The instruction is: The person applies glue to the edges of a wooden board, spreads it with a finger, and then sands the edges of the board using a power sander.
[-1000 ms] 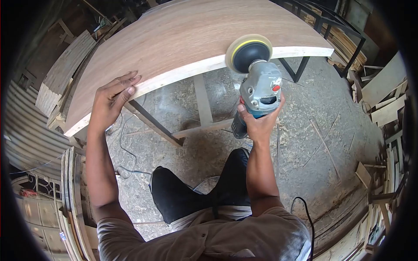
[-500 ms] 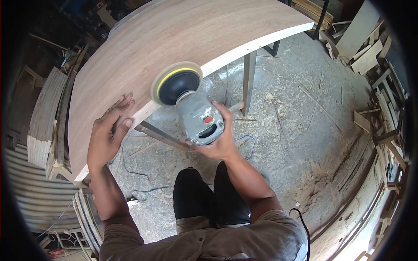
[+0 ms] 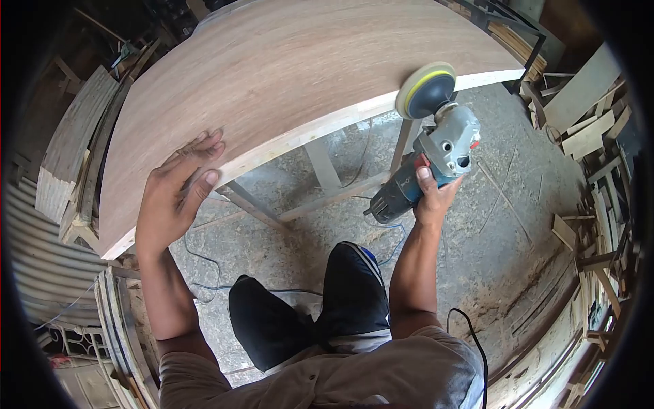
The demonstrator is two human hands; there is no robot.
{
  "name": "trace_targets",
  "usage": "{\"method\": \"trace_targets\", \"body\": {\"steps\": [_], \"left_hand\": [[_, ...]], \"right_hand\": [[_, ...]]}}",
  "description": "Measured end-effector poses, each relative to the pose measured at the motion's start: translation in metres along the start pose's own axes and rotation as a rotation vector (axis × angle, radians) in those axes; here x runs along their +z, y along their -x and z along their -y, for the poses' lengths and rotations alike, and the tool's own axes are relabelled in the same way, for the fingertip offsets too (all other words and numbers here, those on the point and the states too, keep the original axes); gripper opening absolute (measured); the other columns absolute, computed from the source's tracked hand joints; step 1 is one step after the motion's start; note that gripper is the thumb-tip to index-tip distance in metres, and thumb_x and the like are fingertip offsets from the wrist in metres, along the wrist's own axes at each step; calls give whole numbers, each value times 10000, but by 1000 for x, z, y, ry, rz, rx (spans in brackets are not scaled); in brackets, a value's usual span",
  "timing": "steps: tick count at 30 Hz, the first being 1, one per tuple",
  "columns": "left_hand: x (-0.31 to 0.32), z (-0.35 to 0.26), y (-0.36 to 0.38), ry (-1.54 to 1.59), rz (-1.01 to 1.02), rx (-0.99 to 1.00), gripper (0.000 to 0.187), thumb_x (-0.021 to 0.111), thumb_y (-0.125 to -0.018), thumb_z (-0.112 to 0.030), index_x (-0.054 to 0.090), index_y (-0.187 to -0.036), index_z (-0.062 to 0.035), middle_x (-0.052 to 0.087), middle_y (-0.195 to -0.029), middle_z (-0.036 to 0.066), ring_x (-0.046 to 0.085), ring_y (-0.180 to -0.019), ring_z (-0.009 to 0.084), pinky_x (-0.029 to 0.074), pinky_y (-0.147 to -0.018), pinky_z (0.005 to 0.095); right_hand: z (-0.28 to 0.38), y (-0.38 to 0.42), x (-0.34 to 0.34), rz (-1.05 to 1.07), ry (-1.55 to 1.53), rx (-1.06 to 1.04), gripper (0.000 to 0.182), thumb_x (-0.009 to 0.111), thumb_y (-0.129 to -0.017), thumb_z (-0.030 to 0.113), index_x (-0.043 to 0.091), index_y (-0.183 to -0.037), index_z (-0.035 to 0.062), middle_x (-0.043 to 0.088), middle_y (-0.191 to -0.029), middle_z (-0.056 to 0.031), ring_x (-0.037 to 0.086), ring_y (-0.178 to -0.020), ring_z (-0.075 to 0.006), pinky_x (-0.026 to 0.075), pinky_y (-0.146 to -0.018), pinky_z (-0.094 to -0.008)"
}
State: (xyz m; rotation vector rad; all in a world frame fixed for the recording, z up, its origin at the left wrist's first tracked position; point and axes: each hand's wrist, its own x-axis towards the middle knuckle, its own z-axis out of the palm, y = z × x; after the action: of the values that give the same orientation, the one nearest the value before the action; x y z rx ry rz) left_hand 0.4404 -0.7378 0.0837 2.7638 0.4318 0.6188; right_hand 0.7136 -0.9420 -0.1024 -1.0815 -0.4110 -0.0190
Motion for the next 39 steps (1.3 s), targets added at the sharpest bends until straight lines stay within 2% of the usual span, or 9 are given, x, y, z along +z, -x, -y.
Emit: {"method": "trace_targets", "body": {"steps": [3,7,16,18,22,26,36,37,39], "left_hand": [[1,1,1,3,22,-41,297,648,-877,-109,639,-1146,15,642,-1196,185,548,-1226,339,394,-1058,416],[5,3,-1,14,3,-37,300,646,-882,-132,643,-1146,11,637,-1209,186,538,-1241,333,394,-1055,410],[0,7,-1,107,-13,-11,269,637,-889,-133,650,-1106,26,644,-1190,198,552,-1226,323,417,-1031,404],[2,7,0,92,-24,-20,253,644,-879,-123,656,-1079,32,649,-1182,196,558,-1220,322,425,-1023,393],[3,8,2,117,-36,-64,209,648,-869,-76,661,-1023,64,647,-1176,206,587,-1181,289,441,-1001,364],[3,17,9,52,-121,34,218,694,-847,-139,695,-1009,6,692,-1084,155,679,-1007,254,536,-812,326],[-51,61,73,99,-48,-68,242,697,-851,-140,717,-1064,-28,675,-1118,188,605,-1147,283,482,-942,368],[-50,62,75,101,-45,-64,242,697,-851,-140,717,-1064,-28,675,-1118,188,605,-1147,283,482,-942,368],[-49,62,72,136,-51,-66,245,693,-857,-148,714,-1067,-24,677,-1114,188,600,-1154,290,471,-955,366]], "right_hand": [[6,8,9,24,-28,-6,772,813,-660,287,408,-1256,9,572,-1055,-95,588,-952,-199,485,-862,-356],[-7,45,26,290,-4,-80,1118,899,-619,250,129,-1394,12,417,-1233,-189,528,-1120,-275,490,-917,-396],[8,70,55,490,232,-388,1080,889,-610,239,179,-1391,10,396,-1264,-178,502,-1144,-276,440,-957,-405],[1,65,50,280,-109,-45,1036,883,-614,181,206,-1369,-33,498,-1151,-192,592,-1029,-289,487,-906,-402],[16,44,44,136,-152,58,918,827,-676,101,210,-1351,24,534,-1088,-149,633,-885,-212,541,-788,-343],[17,65,57,174,-173,36,930,829,-676,103,205,-1361,25,540,-1075,-140,628,-894,-210,537,-792,-345],[10,137,107,329,78,-279,995,865,-663,171,194,-1371,-19,444,-1212,-200,544,-1104,-273,474,-923,-395],[11,148,113,353,-113,-17,1001,871,-651,200,214,-1372,-27,453,-1217,-219,532,-1119,-293,463,-932,-407],[5,158,120,407,-57,-69,1012,875,-642,181,203,-1373,-10,426,-1239,-210,520,-1134,-282,452,-948,-410]]}}
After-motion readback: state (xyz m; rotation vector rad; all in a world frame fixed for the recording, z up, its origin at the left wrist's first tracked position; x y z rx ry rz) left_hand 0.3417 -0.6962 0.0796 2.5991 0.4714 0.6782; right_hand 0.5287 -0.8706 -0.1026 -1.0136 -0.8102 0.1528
